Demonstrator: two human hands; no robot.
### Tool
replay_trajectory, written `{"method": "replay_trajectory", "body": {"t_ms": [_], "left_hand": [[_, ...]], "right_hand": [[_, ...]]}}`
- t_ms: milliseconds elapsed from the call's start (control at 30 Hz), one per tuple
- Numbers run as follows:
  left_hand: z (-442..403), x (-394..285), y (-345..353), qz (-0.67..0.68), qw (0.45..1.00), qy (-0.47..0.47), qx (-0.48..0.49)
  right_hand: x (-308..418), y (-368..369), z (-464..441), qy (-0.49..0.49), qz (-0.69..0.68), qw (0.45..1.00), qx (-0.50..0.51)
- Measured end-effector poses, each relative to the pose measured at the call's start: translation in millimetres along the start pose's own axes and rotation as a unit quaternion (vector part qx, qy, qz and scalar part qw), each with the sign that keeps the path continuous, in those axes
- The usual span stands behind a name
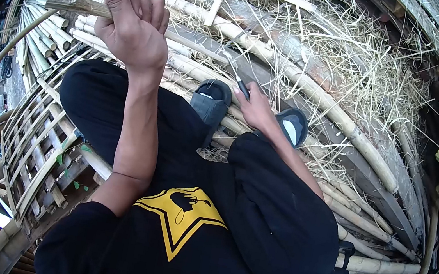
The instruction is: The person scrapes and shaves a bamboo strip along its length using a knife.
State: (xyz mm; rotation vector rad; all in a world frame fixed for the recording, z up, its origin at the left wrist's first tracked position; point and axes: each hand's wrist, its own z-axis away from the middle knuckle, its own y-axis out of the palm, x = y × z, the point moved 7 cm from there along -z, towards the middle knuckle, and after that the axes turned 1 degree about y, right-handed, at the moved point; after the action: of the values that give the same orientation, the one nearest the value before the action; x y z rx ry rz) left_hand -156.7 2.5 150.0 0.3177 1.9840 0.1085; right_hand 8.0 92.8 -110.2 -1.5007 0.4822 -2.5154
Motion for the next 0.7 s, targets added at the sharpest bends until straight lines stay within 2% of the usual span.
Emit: {"method": "replay_trajectory", "body": {"t_ms": [33, 100, 133, 200, 233, 267, 333, 367, 400, 433, 467, 533, 600, 667, 700], "left_hand": [[-0.9, 0.7, -0.8, -0.002, 1.0, -0.011, -0.007], [-0.7, -0.1, -1.3, -0.003, 1.0, -0.009, -0.006], [-1.1, -0.1, -0.6, 0.0, 1.0, -0.007, -0.003], [-1.4, 2.8, -1.0, 0.015, 1.0, -0.023, -0.003], [-2.3, 3.3, -1.6, 0.014, 1.0, -0.02, 0.0], [-2.8, 3.3, -1.9, 0.012, 1.0, -0.017, 0.003], [-4.4, 3.5, -4.3, 0.013, 1.0, -0.012, -0.013], [-4.5, 3.7, -6.8, 0.012, 0.999, -0.012, -0.027], [-4.4, 4.0, -7.3, 0.011, 0.999, -0.013, -0.027], [-4.5, 3.7, -7.4, 0.009, 1.0, -0.008, -0.028], [-3.8, 3.5, -7.6, 0.006, 1.0, -0.005, -0.03], [-3.4, 2.8, -8.4, -0.001, 0.999, 0.002, -0.032], [-4.1, 1.3, -9.2, -0.01, 0.999, 0.011, -0.035], [-4.0, -0.5, -9.0, -0.011, 0.999, 0.018, -0.045], [-3.3, -1.0, -8.3, -0.009, 0.999, 0.019, -0.044]], "right_hand": [[-2.9, 1.8, 1.3, -0.002, 0.001, 1.0, 0.001], [10.2, -8.3, 11.2, -0.095, 0.194, 0.969, -0.12], [5.7, -7.9, 7.8, -0.095, 0.195, 0.969, -0.119], [-12.4, 0.0, -4.0, -0.011, 0.068, 0.997, -0.019], [-29.8, 19.2, 2.9, 0.192, -0.279, 0.93, 0.14], [-25.3, 15.4, 5.5, 0.192, -0.279, 0.931, 0.141], [-17.0, 13.0, 6.5, 0.195, -0.399, 0.885, 0.139], [-21.3, -1.5, -5.7, 0.052, -0.16, 0.986, 0.005], [-5.2, -9.5, -2.1, 0.053, -0.16, 0.986, 0.006], [43.0, -42.8, 7.1, -0.064, -0.103, 0.989, -0.089], [86.2, -71.1, 22.4, -0.178, -0.043, 0.966, -0.182], [118.9, -97.2, 38.1, -0.225, -0.06, 0.944, -0.233], [120.0, -94.3, 46.1, -0.318, -0.131, 0.898, -0.275], [87.3, -61.8, 42.6, -0.397, -0.052, 0.873, -0.279], [65.0, -32.8, 31.6, -0.275, 0.051, 0.937, -0.208]]}}
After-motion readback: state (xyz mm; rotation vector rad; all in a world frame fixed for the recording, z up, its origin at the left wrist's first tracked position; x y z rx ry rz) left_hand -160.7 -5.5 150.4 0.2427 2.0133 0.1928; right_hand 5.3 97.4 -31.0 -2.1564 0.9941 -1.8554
